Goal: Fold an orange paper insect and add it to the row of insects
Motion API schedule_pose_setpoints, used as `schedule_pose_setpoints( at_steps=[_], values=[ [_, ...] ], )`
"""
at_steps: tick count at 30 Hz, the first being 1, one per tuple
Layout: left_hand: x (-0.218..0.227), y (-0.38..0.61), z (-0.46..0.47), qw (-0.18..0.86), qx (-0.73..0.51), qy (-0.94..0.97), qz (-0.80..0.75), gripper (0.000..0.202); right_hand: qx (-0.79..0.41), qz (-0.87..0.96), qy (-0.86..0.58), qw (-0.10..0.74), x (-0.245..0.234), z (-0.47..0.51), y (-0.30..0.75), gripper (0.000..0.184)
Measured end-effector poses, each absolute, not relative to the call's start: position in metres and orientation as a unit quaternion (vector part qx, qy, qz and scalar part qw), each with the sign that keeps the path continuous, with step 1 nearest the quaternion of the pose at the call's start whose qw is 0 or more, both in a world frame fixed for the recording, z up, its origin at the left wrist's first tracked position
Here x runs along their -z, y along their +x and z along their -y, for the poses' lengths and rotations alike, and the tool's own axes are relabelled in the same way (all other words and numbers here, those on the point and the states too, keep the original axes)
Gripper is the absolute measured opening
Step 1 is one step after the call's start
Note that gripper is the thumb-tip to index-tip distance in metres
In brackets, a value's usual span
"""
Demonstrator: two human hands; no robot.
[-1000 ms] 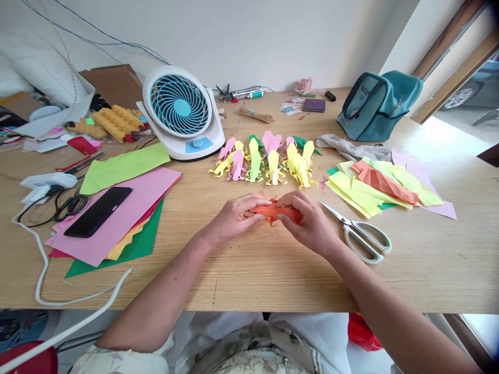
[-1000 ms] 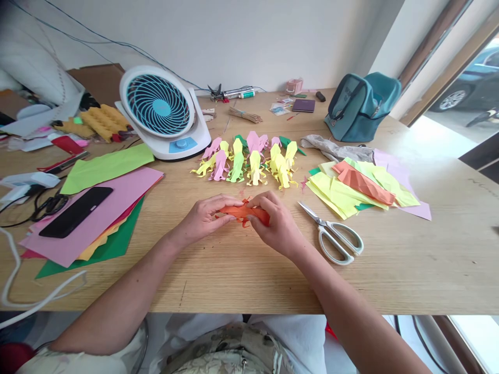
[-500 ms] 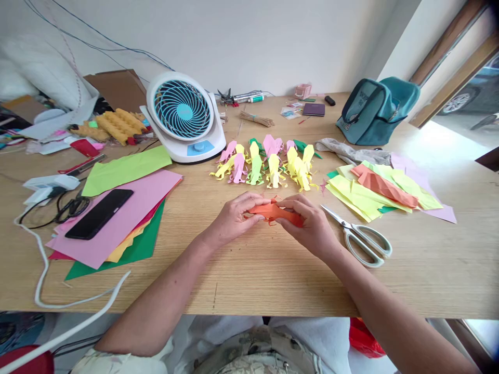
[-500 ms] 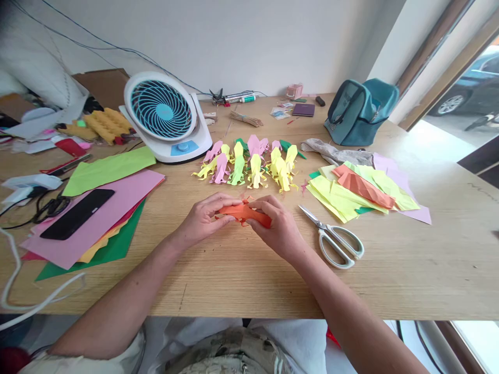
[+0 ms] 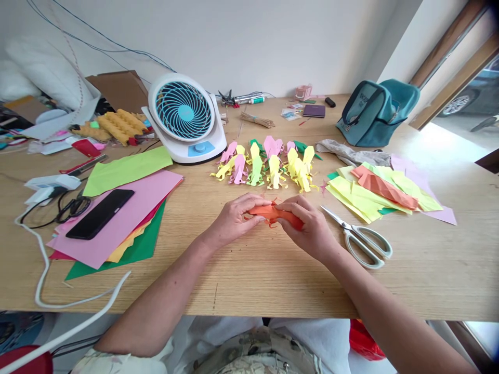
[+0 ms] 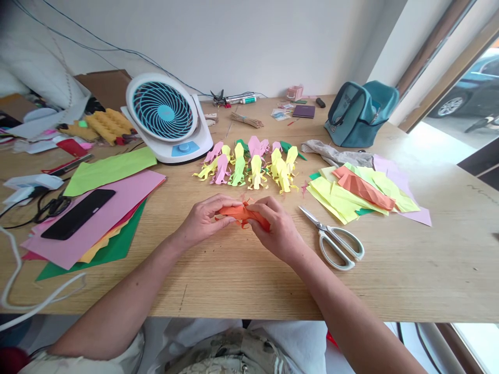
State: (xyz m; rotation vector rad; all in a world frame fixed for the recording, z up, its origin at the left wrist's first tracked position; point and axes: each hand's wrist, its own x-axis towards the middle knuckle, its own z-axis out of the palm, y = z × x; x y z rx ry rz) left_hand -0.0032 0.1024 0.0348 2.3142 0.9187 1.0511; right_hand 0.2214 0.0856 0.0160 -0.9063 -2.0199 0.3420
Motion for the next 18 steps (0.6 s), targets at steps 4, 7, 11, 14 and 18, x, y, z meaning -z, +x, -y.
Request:
schedule_pose_setpoints(
  at_steps=[4, 7, 11, 14, 18],
  values=[
    [-0.0339, -0.0029, -0.102, 0.209, -0.389, 0.833, -0.334, 0.029, -0.124, 0.812, -0.357, 0.445, -0.0183, -0.0846, 0.2203, 0.023],
    [-0.0337, -0.0027, -0.1023, 0.197, -0.397, 0.832, -0.333, 0.029, -0.125, 0.814, -0.348, 0.447, -0.0193, -0.084, 0.2194, 0.021],
    [-0.0339, -0.0033, -0.1033, 0.191, -0.394, 0.838, -0.327, 0.029, -0.114, 0.815, -0.347, 0.45, -0.0184, -0.0845, 0.2194, 0.021],
    [-0.0338, -0.0041, -0.1038, 0.193, -0.385, 0.845, -0.316, 0.029, -0.101, 0.819, -0.339, 0.452, -0.0177, -0.0848, 0.2199, 0.02],
    [-0.0337, -0.0051, -0.1039, 0.188, -0.365, 0.857, -0.31, 0.03, -0.089, 0.831, -0.33, 0.439, -0.0187, -0.083, 0.22, 0.018]
  ],
)
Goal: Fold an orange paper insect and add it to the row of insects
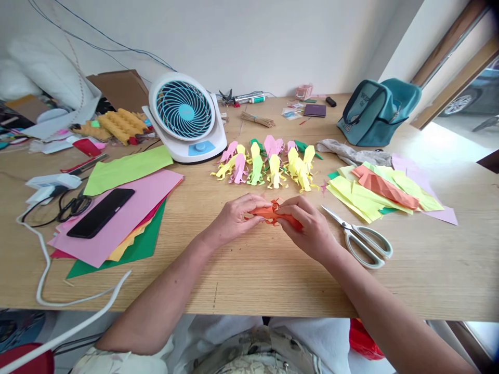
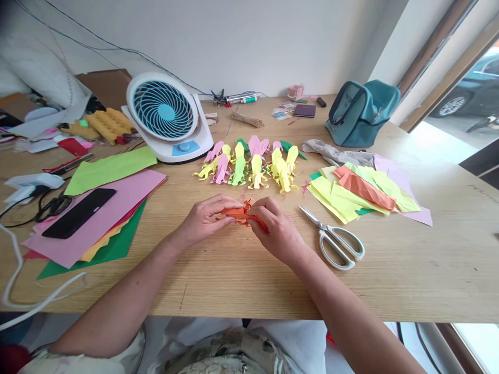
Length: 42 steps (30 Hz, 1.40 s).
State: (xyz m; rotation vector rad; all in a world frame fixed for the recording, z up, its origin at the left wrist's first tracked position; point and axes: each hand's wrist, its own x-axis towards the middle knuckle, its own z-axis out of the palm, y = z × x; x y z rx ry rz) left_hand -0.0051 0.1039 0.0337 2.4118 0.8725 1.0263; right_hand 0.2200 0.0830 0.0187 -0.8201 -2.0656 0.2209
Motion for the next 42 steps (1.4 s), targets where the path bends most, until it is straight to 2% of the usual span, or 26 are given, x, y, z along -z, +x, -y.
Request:
schedule_pose_setpoints(
  at_steps=[13, 24, 34, 42],
  values=[
    [-0.0302, -0.0014, -0.101, 0.099, -0.376, 0.87, -0.302, 0.034, -0.07, 0.827, -0.356, 0.428, -0.015, -0.0834, 0.2204, 0.021],
    [-0.0322, -0.0043, -0.1024, 0.152, -0.363, 0.861, -0.323, 0.033, -0.08, 0.835, -0.347, 0.42, -0.0167, -0.0832, 0.2199, 0.02],
    [-0.0285, 0.0003, -0.0992, 0.075, -0.36, 0.882, -0.295, 0.032, -0.079, 0.828, -0.368, 0.415, -0.0124, -0.0853, 0.2196, 0.015],
    [-0.0286, 0.001, -0.0993, 0.079, -0.363, 0.877, -0.305, 0.033, -0.075, 0.828, -0.362, 0.422, -0.0125, -0.0861, 0.2188, 0.019]
  ],
)
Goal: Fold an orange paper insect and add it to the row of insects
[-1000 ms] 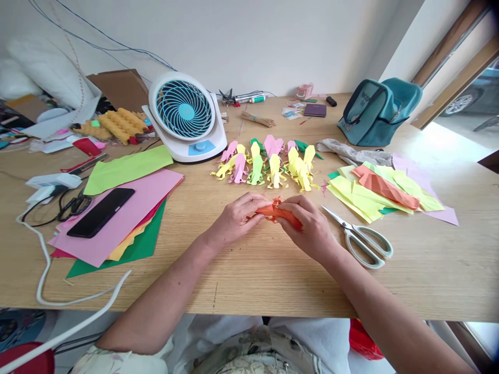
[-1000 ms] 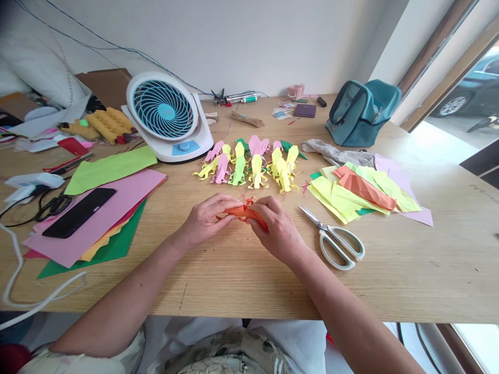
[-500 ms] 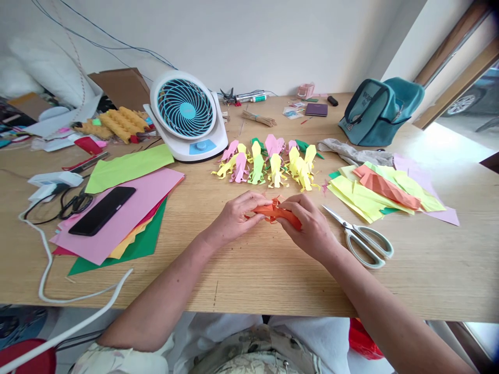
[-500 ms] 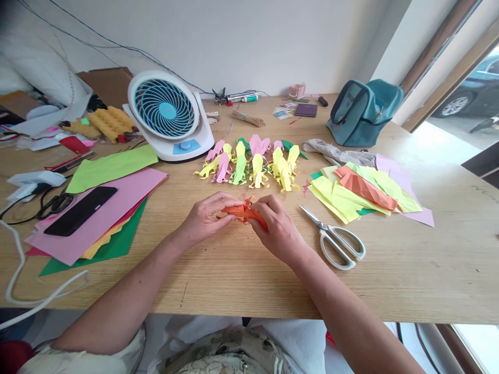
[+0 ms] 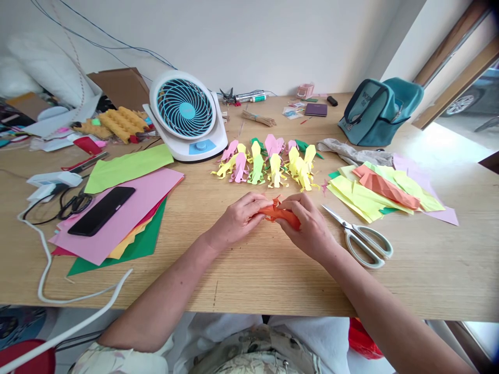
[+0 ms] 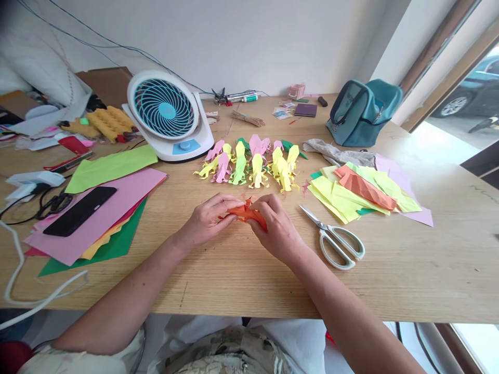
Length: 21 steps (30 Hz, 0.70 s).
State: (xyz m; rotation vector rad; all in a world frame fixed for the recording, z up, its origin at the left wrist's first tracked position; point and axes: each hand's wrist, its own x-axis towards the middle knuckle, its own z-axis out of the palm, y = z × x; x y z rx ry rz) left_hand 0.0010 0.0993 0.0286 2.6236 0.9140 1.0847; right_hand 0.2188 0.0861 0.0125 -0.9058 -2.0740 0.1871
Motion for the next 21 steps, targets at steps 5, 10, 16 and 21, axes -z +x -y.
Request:
schedule_pose_setpoints(
  at_steps=[5, 10, 16, 21],
  values=[
    [-0.0272, 0.0018, -0.0994, 0.096, -0.365, 0.871, -0.315, 0.035, -0.078, 0.826, -0.372, 0.416, -0.0104, -0.0867, 0.2198, 0.021],
    [-0.0265, 0.0028, -0.0999, 0.132, -0.371, 0.852, -0.346, 0.034, -0.078, 0.827, -0.373, 0.414, -0.0108, -0.086, 0.2198, 0.022],
    [-0.0278, 0.0029, -0.1013, 0.179, -0.368, 0.837, -0.364, 0.035, -0.089, 0.83, -0.359, 0.417, -0.0119, -0.0856, 0.22, 0.02],
    [-0.0279, 0.002, -0.1018, 0.184, -0.372, 0.843, -0.341, 0.033, -0.102, 0.831, -0.348, 0.422, -0.0118, -0.0865, 0.2207, 0.019]
  ],
)
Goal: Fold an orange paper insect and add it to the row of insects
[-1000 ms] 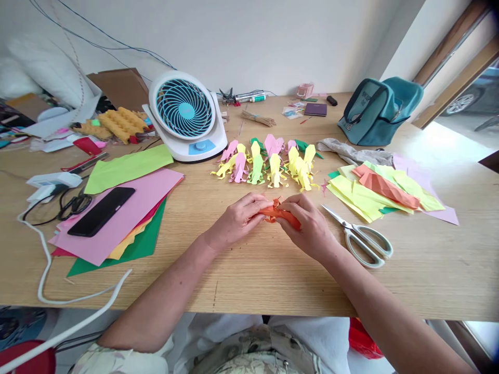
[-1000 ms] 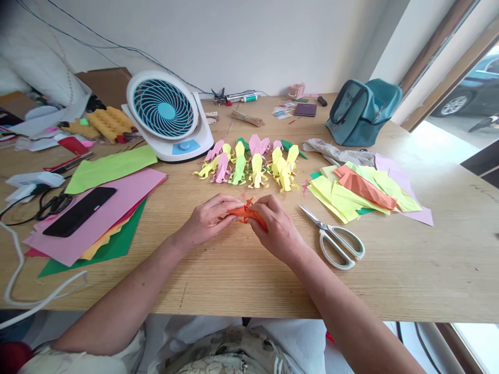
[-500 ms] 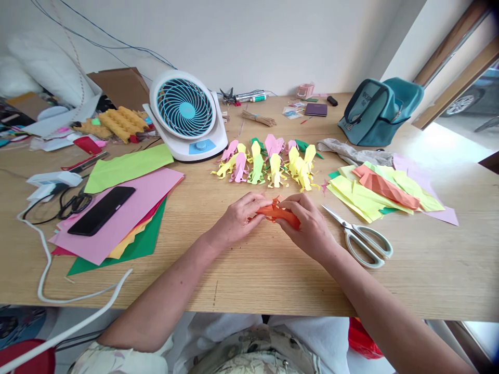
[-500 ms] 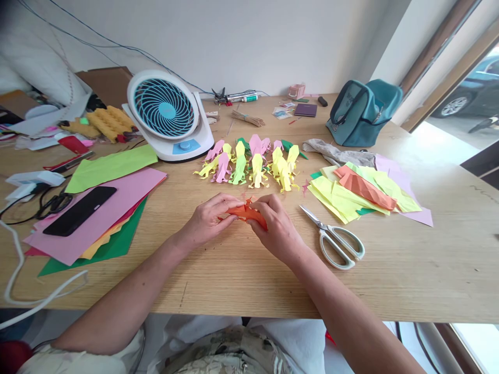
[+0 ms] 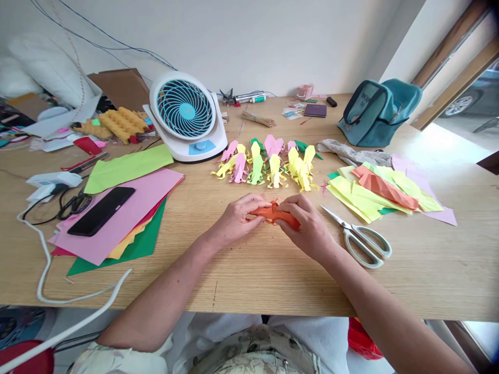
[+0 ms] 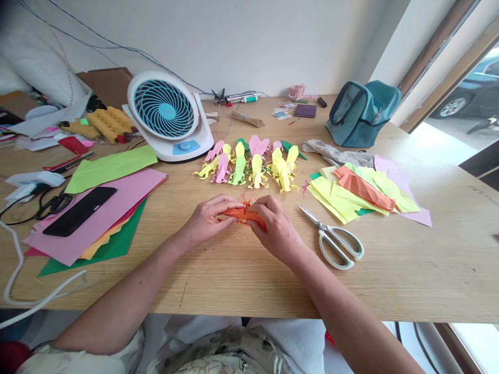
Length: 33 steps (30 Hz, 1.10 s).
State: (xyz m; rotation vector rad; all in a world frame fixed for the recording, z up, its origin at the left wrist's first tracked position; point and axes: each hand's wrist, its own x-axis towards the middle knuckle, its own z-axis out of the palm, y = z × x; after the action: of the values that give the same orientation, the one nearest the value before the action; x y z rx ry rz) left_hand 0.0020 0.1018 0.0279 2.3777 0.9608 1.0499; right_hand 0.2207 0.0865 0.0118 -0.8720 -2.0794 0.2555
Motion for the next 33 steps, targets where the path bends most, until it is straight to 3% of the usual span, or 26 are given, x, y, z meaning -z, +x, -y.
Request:
schedule_pose_setpoints(
  at_steps=[21, 33],
  values=[
    [-0.0357, -0.0006, -0.1011, 0.265, -0.332, 0.848, -0.316, 0.027, -0.131, 0.833, -0.349, 0.409, -0.0177, -0.0852, 0.2214, 0.016],
    [-0.0366, -0.0014, -0.1004, 0.252, -0.337, 0.842, -0.338, 0.029, -0.134, 0.836, -0.346, 0.404, -0.0197, -0.0848, 0.2221, 0.019]
  ],
)
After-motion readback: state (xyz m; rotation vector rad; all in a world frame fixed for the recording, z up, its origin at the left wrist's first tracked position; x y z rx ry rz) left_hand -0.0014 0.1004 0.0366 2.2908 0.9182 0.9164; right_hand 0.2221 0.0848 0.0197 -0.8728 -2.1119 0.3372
